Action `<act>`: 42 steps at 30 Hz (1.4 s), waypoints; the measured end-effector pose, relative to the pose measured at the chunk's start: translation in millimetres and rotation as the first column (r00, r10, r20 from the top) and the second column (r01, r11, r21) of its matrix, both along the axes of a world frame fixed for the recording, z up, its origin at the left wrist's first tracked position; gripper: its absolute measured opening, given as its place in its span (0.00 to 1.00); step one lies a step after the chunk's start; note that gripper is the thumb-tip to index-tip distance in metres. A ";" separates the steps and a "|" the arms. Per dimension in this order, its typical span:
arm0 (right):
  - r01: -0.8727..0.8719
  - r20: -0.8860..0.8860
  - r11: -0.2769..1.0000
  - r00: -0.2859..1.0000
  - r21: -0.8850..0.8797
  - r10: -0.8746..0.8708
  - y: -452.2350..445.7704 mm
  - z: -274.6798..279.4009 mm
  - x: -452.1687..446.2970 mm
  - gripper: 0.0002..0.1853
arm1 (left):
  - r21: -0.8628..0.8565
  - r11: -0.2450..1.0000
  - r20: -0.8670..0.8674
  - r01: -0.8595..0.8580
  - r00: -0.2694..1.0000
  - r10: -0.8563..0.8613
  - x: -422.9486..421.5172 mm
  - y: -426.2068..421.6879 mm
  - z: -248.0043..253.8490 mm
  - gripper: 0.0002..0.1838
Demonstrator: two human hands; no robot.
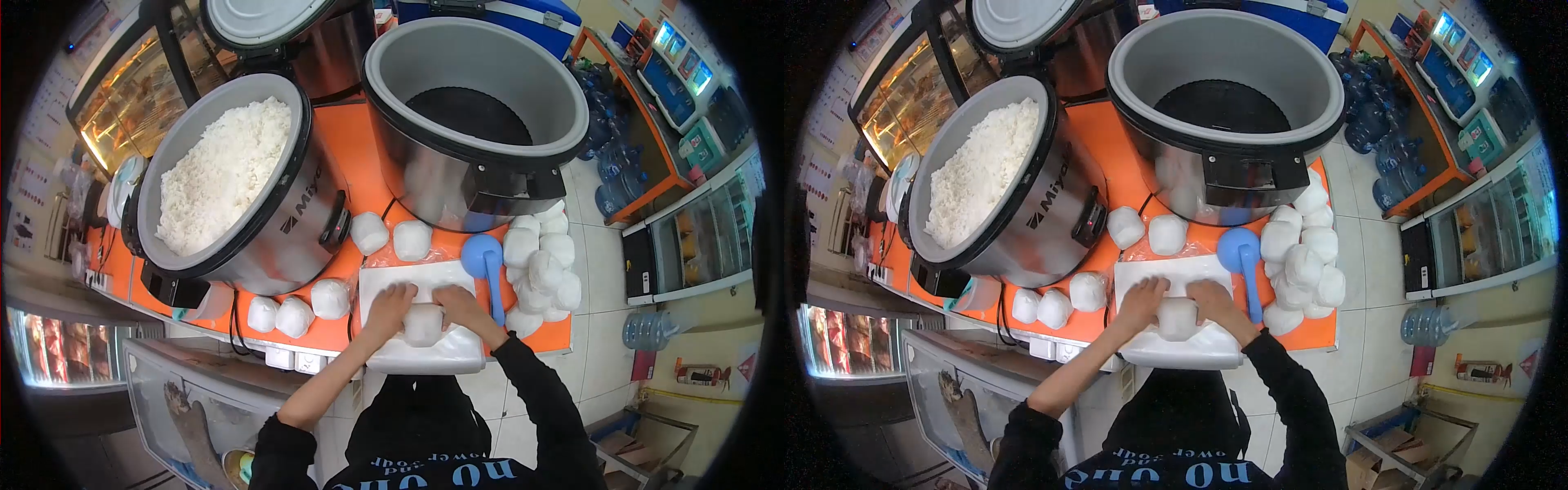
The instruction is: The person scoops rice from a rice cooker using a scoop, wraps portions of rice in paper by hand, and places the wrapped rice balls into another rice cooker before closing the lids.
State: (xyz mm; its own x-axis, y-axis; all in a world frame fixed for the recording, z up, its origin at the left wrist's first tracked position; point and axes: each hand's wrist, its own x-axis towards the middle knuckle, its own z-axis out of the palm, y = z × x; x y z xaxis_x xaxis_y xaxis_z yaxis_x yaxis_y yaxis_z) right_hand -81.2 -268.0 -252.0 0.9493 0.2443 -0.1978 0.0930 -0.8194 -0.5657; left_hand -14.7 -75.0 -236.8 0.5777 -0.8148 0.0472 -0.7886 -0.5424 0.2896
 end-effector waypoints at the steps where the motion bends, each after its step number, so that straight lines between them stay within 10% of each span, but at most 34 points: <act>1: 0.110 0.004 0.994 0.994 -0.018 -0.110 2.1 2.8 -4.4 0.18 | 0.069 0.994 -0.084 -0.083 0.993 0.089 -5.8 -4.5 -7.6 0.27; 5: 0.526 0.059 0.850 0.848 0.035 -0.527 34.3 -2.1 -62.0 0.13 | -0.116 0.954 -0.138 -0.277 0.955 0.261 -42.2 11.4 -8.3 0.16; 9: 0.526 0.326 0.834 0.768 0.170 -0.551 72.1 -15.3 -101.1 0.29 | -0.278 0.888 -0.179 -0.366 0.928 0.326 -86.8 26.6 -23.4 0.14; 12: 0.653 -0.112 0.700 0.749 0.289 -0.653 73.3 27.8 -87.6 0.31 | 0.017 0.933 -0.368 -0.360 0.865 0.341 -71.7 31.6 -23.3 0.13; 16: 0.709 -0.206 0.705 0.686 -0.021 -0.697 79.5 3.7 -48.0 0.34 | -0.282 0.940 -0.240 -0.191 0.963 0.123 -19.8 16.2 -15.9 0.26; 19: 0.763 -0.231 0.625 0.645 0.163 -0.728 95.2 -11.0 -49.0 0.32 | -0.217 0.974 -0.531 -0.069 0.845 -0.058 -13.7 27.3 -19.3 0.29; 22: 0.745 -0.609 0.191 0.642 0.639 -0.467 83.0 43.1 -72.5 0.31 | -0.307 0.937 -0.894 -0.164 0.386 -0.226 -25.0 29.1 31.8 0.21; 24: 0.822 -0.826 -0.195 0.557 0.535 0.086 68.3 42.8 -91.6 0.28 | -0.347 0.830 -0.926 -0.436 0.018 -0.377 -51.8 24.7 47.7 0.16; 27: 0.825 -0.692 -0.427 0.552 0.371 0.466 54.6 40.8 -80.1 0.26 | -0.555 0.722 -0.660 -0.413 0.747 -0.079 -61.4 11.0 48.6 0.10; 28: 0.815 -0.645 -0.464 0.566 0.346 0.514 54.0 41.5 -72.8 0.26 | -0.526 0.683 -0.711 -0.506 0.702 -0.028 -69.7 9.9 48.3 0.09; 32: 0.749 -0.775 -0.205 0.586 0.630 -0.238 92.2 57.4 -51.2 0.23 | -0.291 0.625 -0.815 -0.725 0.530 0.235 -83.1 20.3 61.8 0.13; 34: 0.569 -0.440 0.168 0.762 0.805 -0.475 112.3 59.1 -45.0 0.28 | -0.095 0.633 -0.768 -0.768 0.461 0.444 -77.4 28.9 59.5 0.16; 35: 0.412 -0.122 0.667 0.891 0.621 -0.437 104.5 43.0 -39.8 0.40 | -0.211 0.527 -0.884 -0.823 0.391 0.256 -69.5 36.3 39.3 0.19; 42: 0.262 0.180 0.774 0.883 0.577 -0.433 112.7 30.1 96.5 0.32 | -0.523 0.243 -0.630 -0.817 0.562 0.536 -52.0 33.1 42.1 0.23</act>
State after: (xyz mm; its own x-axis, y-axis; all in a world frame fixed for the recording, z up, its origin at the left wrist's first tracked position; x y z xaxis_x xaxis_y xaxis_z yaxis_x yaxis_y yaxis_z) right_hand 15.3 -155.3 -221.9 0.9794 -0.1305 0.1540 0.0875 -0.4129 -0.9066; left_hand -66.7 -41.9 -194.7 0.9845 0.1505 0.0896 -0.0372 -0.3204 0.9465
